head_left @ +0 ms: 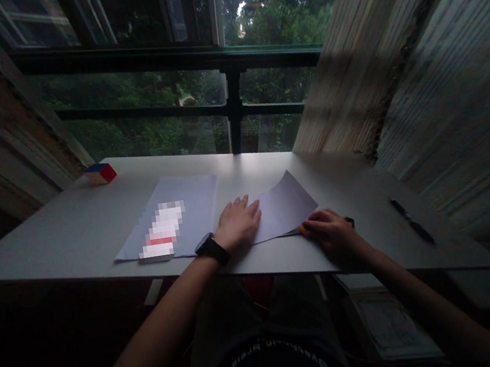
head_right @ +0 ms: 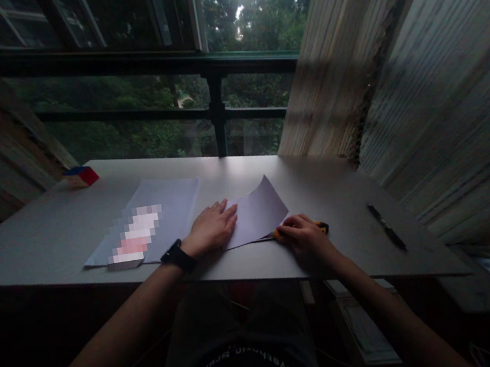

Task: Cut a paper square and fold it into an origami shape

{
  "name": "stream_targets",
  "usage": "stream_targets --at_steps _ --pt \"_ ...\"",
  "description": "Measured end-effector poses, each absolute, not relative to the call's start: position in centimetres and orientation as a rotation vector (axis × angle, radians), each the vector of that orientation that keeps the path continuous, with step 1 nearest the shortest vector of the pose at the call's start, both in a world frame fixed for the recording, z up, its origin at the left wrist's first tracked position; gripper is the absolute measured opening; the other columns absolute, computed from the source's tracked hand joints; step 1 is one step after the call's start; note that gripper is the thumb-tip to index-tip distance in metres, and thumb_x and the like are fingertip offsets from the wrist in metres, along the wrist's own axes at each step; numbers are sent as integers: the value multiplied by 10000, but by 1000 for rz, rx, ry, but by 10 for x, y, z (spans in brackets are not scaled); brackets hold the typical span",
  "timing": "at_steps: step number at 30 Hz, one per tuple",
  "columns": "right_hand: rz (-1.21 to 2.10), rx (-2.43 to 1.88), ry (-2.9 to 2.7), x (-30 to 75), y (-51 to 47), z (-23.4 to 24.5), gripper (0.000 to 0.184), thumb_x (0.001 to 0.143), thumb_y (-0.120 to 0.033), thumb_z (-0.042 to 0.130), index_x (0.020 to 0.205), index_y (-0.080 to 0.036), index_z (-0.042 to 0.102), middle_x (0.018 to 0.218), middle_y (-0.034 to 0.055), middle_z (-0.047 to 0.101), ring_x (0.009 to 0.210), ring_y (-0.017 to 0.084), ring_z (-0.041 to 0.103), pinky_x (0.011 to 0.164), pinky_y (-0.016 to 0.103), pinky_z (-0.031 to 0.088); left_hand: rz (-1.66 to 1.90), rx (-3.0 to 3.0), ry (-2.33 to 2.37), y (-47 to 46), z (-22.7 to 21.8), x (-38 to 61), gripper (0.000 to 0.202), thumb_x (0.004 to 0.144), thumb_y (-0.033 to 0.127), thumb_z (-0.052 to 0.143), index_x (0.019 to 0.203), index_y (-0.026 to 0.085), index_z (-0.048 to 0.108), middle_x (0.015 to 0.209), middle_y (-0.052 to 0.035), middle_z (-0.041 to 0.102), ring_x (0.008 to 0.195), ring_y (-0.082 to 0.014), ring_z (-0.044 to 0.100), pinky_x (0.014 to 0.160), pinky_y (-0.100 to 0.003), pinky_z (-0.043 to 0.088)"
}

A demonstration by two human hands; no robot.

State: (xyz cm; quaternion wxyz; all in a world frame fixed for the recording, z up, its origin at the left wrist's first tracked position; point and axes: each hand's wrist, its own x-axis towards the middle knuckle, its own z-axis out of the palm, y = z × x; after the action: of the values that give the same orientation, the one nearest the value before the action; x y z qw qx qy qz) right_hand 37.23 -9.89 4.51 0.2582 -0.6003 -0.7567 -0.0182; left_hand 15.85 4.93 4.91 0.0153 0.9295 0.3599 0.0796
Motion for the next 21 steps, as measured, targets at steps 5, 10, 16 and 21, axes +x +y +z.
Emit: stream_targets --at_steps 5,10,16,21 --pt "-43 -1600 -2068 373 -95 42 220 826 -266 502 989 -214 640 901 90 581 852 197 507 714 321 447 311 2888 1177 45 39 159 563 866 512 163 1348 246 284 1423 -74 272 1304 -267 200 1036 -437 130" --pt "-38 -1581 -2103 367 -92 44 223 822 -241 497 998 -223 633 909 90 581 855 198 513 715 331 451 316 2888 1153 45 37 158 565 862 520 167 1353 259 270 1425 -73 266 1306 -275 192 1038 -449 117" --pt "-40 -1585 -2133 359 -87 48 148 807 -271 523 844 -209 653 865 80 583 815 190 515 692 318 446 323 2931 1049 49 40 160 541 874 478 164 1344 244 296 1426 -66 267 1310 -262 183 1044 -450 112" --pt "-17 -1529 -2167 348 -84 52 152 805 -252 530 880 -219 658 920 87 590 855 200 516 730 338 448 286 2954 990 51 41 162 525 887 423 159 1338 199 308 1425 -72 269 1309 -231 194 1051 -401 125"
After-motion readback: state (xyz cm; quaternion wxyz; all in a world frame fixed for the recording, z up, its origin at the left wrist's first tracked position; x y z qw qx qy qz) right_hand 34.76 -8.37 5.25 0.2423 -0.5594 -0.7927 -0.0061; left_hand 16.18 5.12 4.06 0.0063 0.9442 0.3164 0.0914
